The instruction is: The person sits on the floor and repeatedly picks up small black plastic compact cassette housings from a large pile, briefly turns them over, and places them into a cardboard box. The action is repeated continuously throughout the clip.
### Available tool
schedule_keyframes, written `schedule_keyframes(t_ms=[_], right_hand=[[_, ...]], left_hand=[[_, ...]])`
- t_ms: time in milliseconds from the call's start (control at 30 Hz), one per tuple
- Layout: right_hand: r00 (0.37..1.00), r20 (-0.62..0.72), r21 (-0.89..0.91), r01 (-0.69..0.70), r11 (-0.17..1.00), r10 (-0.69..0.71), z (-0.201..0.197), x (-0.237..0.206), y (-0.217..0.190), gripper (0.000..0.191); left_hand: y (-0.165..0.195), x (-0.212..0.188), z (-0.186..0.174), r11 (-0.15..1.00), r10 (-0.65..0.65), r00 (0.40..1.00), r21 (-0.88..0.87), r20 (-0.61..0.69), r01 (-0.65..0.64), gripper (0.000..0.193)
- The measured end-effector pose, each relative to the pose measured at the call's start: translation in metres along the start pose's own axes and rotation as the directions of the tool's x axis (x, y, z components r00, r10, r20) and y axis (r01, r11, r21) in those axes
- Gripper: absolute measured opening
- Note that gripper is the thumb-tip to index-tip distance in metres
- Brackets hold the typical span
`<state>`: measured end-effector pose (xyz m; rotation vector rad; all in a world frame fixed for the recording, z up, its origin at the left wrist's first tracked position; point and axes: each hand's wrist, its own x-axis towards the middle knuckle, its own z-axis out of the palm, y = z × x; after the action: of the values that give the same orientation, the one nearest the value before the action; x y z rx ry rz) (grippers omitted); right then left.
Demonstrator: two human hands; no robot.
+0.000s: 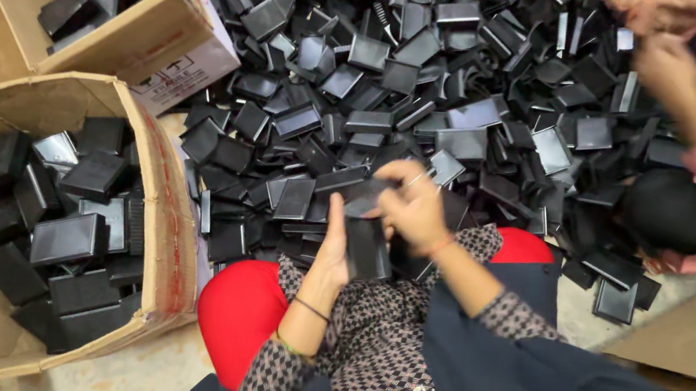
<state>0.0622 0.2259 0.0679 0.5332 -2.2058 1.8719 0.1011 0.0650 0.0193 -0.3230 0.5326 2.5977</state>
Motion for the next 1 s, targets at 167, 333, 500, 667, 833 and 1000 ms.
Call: schedule_keyframes(t_ms=[167,333,500,667,833,1000], right_hand=[[0.873,0.484,0.539,-0.249,0.805,-0.054,0.009,-0.055,-0.008,0.027],[0.778,0.629,0.077,-0.069,0.995,0.005,-0.036,-0.063,-0.004,0.044],[0.829,0.541,-0.035,0.189,0.981,-0.141,-0.043,-0.077,-0.008,0.066],[0.965,0.259,-0.199,0.099,0.975,-0.045,-0.022,-0.089,-0.011,0.070],[0.985,0.169,-0.196,0.009,0.981,0.025,-0.039,-0.080,-0.006,0.077],[0.926,0.341,0.319,-0.279,0.906,0.165,-0.046,-0.078,-0.009,0.064]], left_hand=[[0.000,-0.027,-0.024,1.000,-0.008,0.999,-0.012,-0.046,0.007,0.065],[-0.005,-0.030,-0.046,0.963,0.265,0.940,0.099,-0.212,-0.250,0.051],[-0.023,-0.019,-0.040,0.812,0.544,0.820,0.356,-0.177,-0.462,0.054],[-0.046,-0.018,-0.012,0.693,0.643,0.759,0.498,-0.100,-0.521,0.039],[-0.022,-0.028,0.001,0.758,0.595,0.767,0.485,-0.239,-0.436,0.049],[-0.009,-0.038,0.005,0.869,0.477,0.839,0.286,-0.261,-0.405,0.072]])
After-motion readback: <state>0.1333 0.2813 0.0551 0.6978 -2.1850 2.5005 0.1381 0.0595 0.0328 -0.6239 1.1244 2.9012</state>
